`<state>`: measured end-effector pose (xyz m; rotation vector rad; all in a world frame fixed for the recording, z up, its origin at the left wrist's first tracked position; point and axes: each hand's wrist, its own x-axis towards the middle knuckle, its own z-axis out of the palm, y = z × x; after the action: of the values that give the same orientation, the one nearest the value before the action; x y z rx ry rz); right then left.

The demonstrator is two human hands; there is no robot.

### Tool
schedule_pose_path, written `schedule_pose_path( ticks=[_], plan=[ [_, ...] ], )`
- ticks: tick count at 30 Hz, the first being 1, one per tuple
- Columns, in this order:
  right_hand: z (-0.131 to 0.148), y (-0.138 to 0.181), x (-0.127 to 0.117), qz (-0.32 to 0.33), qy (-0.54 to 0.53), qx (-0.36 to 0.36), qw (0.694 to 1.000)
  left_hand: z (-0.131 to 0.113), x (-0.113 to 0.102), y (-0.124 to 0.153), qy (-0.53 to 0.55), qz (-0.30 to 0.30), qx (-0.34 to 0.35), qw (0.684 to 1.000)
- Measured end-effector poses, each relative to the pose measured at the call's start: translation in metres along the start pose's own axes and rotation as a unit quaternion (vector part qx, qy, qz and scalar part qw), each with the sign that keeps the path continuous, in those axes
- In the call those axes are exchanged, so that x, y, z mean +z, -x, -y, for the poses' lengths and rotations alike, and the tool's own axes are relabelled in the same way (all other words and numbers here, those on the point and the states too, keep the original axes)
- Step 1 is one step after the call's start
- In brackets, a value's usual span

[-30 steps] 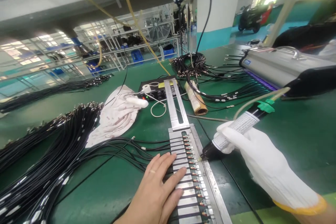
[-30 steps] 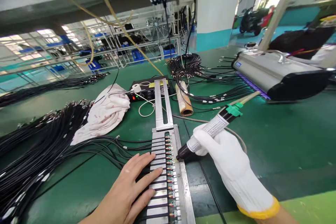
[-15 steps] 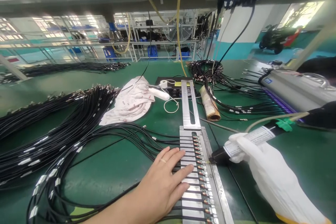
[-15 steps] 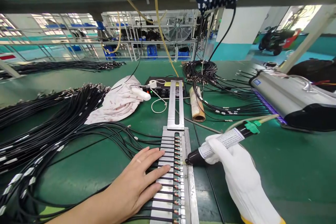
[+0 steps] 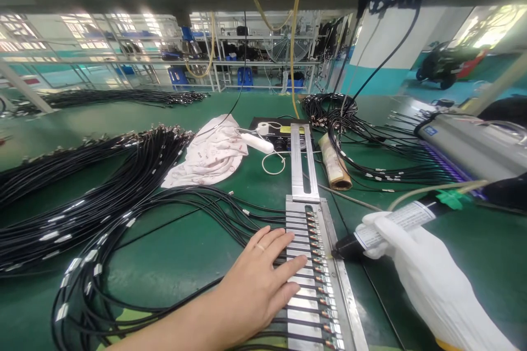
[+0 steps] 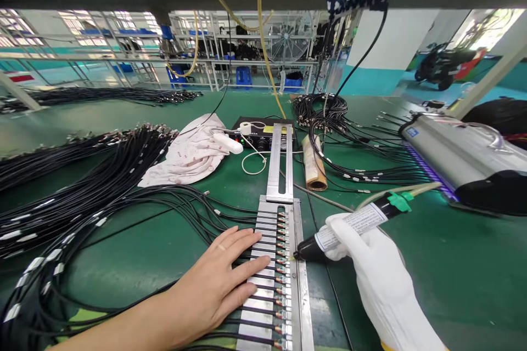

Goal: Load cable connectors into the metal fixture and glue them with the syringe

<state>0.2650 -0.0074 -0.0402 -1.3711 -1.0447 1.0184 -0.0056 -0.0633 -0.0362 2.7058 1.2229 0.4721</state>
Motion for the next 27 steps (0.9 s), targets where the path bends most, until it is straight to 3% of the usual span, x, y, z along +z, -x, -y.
schedule_pose_path(
  ticks=[27],
  plan=[
    [-0.0056,0.0025,-0.0022,-0.015,-0.022,0.0,1.0,-0.0005,0.0032,0.0008,0.002,-0.001,0.006,1.0]
  ],
)
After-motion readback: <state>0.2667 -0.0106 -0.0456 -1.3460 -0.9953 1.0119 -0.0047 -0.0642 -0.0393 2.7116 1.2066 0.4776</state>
